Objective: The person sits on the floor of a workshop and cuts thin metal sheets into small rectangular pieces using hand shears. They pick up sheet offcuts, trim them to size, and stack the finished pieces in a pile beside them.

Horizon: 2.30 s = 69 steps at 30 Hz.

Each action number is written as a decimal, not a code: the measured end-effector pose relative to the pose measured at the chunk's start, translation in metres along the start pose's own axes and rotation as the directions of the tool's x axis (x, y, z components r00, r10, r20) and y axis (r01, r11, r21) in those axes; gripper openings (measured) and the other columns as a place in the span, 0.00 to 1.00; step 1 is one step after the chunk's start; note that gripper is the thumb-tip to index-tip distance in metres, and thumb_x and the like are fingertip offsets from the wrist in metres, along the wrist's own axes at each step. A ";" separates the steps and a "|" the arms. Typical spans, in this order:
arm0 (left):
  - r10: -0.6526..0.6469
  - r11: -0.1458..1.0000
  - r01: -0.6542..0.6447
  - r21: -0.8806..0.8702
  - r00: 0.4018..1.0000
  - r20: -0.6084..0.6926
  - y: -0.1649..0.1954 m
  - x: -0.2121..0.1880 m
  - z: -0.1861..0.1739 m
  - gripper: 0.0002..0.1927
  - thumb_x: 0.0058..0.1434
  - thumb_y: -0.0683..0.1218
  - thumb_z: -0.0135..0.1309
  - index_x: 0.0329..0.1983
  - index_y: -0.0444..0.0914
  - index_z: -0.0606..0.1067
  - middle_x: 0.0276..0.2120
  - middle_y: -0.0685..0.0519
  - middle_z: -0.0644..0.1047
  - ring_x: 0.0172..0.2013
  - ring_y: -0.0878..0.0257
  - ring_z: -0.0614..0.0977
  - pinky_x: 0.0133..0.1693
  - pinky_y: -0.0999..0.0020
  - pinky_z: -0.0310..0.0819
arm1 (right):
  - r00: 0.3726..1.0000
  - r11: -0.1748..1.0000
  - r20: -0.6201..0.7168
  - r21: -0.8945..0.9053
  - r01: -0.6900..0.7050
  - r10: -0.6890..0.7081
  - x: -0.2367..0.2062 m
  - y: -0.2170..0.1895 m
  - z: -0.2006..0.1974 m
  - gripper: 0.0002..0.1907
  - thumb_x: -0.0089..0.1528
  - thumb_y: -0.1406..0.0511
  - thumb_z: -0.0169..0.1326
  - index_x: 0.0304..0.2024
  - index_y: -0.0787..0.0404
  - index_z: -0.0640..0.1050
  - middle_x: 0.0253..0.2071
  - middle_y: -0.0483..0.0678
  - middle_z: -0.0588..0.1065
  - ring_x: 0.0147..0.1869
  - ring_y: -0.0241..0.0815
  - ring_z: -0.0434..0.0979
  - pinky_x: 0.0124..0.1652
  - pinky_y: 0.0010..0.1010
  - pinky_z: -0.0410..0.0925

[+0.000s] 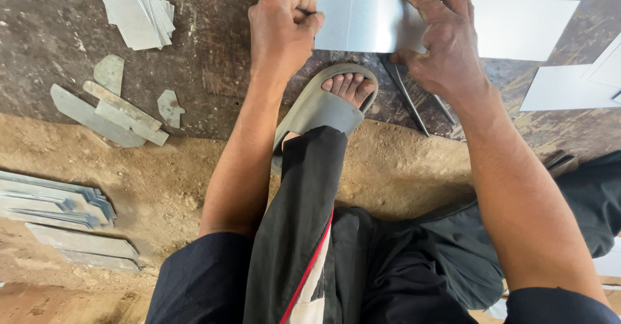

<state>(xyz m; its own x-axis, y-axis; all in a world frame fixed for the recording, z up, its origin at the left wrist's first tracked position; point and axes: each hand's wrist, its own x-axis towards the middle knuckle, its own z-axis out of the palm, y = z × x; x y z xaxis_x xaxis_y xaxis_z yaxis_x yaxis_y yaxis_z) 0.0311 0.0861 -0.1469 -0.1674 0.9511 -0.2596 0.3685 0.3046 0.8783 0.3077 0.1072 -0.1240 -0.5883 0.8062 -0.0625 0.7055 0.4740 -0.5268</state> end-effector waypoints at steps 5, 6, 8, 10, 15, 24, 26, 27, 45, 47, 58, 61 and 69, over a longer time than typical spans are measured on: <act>0.078 0.991 -0.070 0.116 0.995 -0.061 -0.001 -0.001 0.006 0.06 0.54 0.37 0.67 0.34 0.35 0.81 0.24 0.49 0.84 0.25 0.65 0.88 0.32 0.69 0.80 | 0.999 1.000 -0.040 -0.013 0.020 -0.021 0.000 -0.002 -0.001 0.22 0.50 0.70 0.76 0.46 0.68 0.84 0.68 0.47 0.74 0.77 0.50 0.64 0.77 0.49 0.55; 0.067 0.991 -0.059 0.118 0.996 -0.063 0.000 -0.001 0.007 0.06 0.54 0.37 0.67 0.34 0.35 0.81 0.24 0.49 0.84 0.25 0.65 0.88 0.32 0.69 0.80 | 0.999 1.000 -0.047 0.000 0.019 -0.018 -0.001 -0.003 -0.001 0.24 0.50 0.70 0.76 0.48 0.68 0.84 0.68 0.48 0.74 0.77 0.51 0.64 0.76 0.47 0.57; 0.049 0.992 -0.041 0.121 0.997 -0.067 0.000 -0.002 0.008 0.06 0.54 0.37 0.67 0.34 0.35 0.81 0.24 0.49 0.84 0.25 0.64 0.88 0.32 0.69 0.80 | 0.998 1.000 -0.062 0.024 0.016 -0.014 -0.001 -0.005 -0.002 0.29 0.50 0.71 0.76 0.54 0.68 0.82 0.68 0.50 0.73 0.77 0.53 0.63 0.74 0.42 0.60; 0.064 0.988 -0.053 0.147 0.995 -0.072 0.001 -0.004 0.009 0.06 0.54 0.38 0.67 0.34 0.35 0.81 0.24 0.50 0.84 0.26 0.63 0.88 0.32 0.68 0.80 | 0.997 0.996 -0.073 0.089 -0.024 0.031 -0.002 -0.008 -0.003 0.34 0.50 0.72 0.75 0.59 0.69 0.81 0.68 0.51 0.73 0.75 0.52 0.64 0.72 0.40 0.62; 0.120 0.971 -0.090 0.223 0.985 -0.121 0.003 -0.007 0.013 0.08 0.53 0.37 0.67 0.33 0.35 0.79 0.24 0.49 0.83 0.27 0.57 0.87 0.32 0.63 0.79 | 0.996 0.999 -0.083 0.041 0.026 -0.023 0.000 -0.010 -0.004 0.34 0.51 0.71 0.76 0.60 0.67 0.80 0.68 0.49 0.73 0.74 0.49 0.63 0.73 0.40 0.63; 0.082 0.982 -0.060 0.176 0.990 -0.115 -0.001 -0.005 0.015 0.07 0.53 0.37 0.67 0.31 0.36 0.78 0.23 0.50 0.83 0.26 0.60 0.88 0.31 0.64 0.80 | 0.996 0.999 -0.084 0.023 0.037 -0.035 0.002 -0.014 -0.004 0.25 0.54 0.70 0.77 0.53 0.67 0.83 0.70 0.51 0.73 0.76 0.50 0.62 0.73 0.38 0.65; 0.068 0.988 -0.052 0.147 0.992 -0.104 -0.002 -0.003 0.014 0.06 0.53 0.37 0.66 0.31 0.36 0.79 0.23 0.50 0.83 0.26 0.61 0.88 0.30 0.65 0.81 | 0.995 0.999 -0.092 0.024 0.035 -0.033 0.004 -0.015 -0.006 0.27 0.52 0.70 0.76 0.53 0.70 0.84 0.69 0.52 0.73 0.76 0.51 0.62 0.70 0.40 0.65; 0.062 0.990 -0.048 0.136 0.993 -0.101 -0.003 -0.003 0.015 0.06 0.53 0.37 0.66 0.31 0.36 0.79 0.23 0.51 0.83 0.25 0.62 0.88 0.30 0.66 0.81 | 0.994 0.999 -0.097 0.021 0.050 -0.048 0.005 -0.016 -0.007 0.26 0.52 0.70 0.76 0.51 0.70 0.84 0.68 0.52 0.73 0.76 0.51 0.62 0.70 0.40 0.64; 0.173 0.873 -0.023 -0.487 0.949 0.264 -0.002 -0.016 -0.023 0.08 0.73 0.32 0.51 0.44 0.33 0.65 0.31 0.55 0.73 0.29 0.71 0.75 0.30 0.73 0.77 | 0.917 0.915 -0.094 -0.084 -0.395 0.387 -0.111 -0.061 0.002 0.35 0.50 0.62 0.75 0.53 0.71 0.73 0.50 0.56 0.73 0.52 0.56 0.74 0.50 0.46 0.70; 0.186 0.827 0.006 -0.562 0.941 0.284 0.005 -0.018 -0.032 0.07 0.75 0.33 0.51 0.47 0.34 0.65 0.31 0.55 0.73 0.28 0.72 0.74 0.28 0.74 0.78 | 0.894 0.892 -0.060 -0.060 -0.448 0.445 -0.120 -0.064 0.009 0.28 0.51 0.64 0.74 0.48 0.69 0.76 0.48 0.56 0.74 0.51 0.58 0.76 0.49 0.45 0.70; 0.048 0.645 0.004 -0.765 0.998 0.046 0.004 0.010 -0.020 0.06 0.72 0.33 0.50 0.42 0.34 0.66 0.31 0.45 0.81 0.28 0.58 0.85 0.27 0.66 0.80 | 0.957 0.957 0.088 0.064 -0.283 0.277 -0.113 -0.038 0.021 0.11 0.51 0.68 0.66 0.34 0.64 0.79 0.34 0.54 0.75 0.32 0.53 0.77 0.34 0.41 0.70; 0.001 0.629 -0.015 -0.777 1.000 -0.019 -0.009 0.022 -0.007 0.07 0.71 0.33 0.49 0.40 0.35 0.65 0.28 0.45 0.80 0.27 0.57 0.85 0.25 0.66 0.78 | 0.828 0.770 0.336 0.324 -0.549 0.449 -0.119 -0.025 0.014 0.11 0.49 0.67 0.66 0.31 0.66 0.78 0.24 0.49 0.73 0.26 0.44 0.73 0.29 0.36 0.67; -0.185 0.758 0.058 -0.649 0.974 -0.128 -0.010 0.033 0.016 0.07 0.64 0.33 0.51 0.36 0.34 0.66 0.25 0.47 0.80 0.22 0.59 0.86 0.19 0.68 0.79 | 0.414 0.606 0.803 0.083 -0.791 0.429 -0.168 -0.011 0.024 0.22 0.67 0.54 0.48 0.34 0.64 0.84 0.26 0.50 0.78 0.28 0.41 0.76 0.29 0.33 0.67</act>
<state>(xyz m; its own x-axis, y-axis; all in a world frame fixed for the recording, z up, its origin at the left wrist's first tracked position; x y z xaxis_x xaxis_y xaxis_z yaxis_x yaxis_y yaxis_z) 0.0363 0.1154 -0.1704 -0.3482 0.8640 -0.3637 -0.3242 0.2531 0.9115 0.3892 -0.0418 -0.1278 -0.2576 0.2527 -0.9326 0.8602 -0.3796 -0.3405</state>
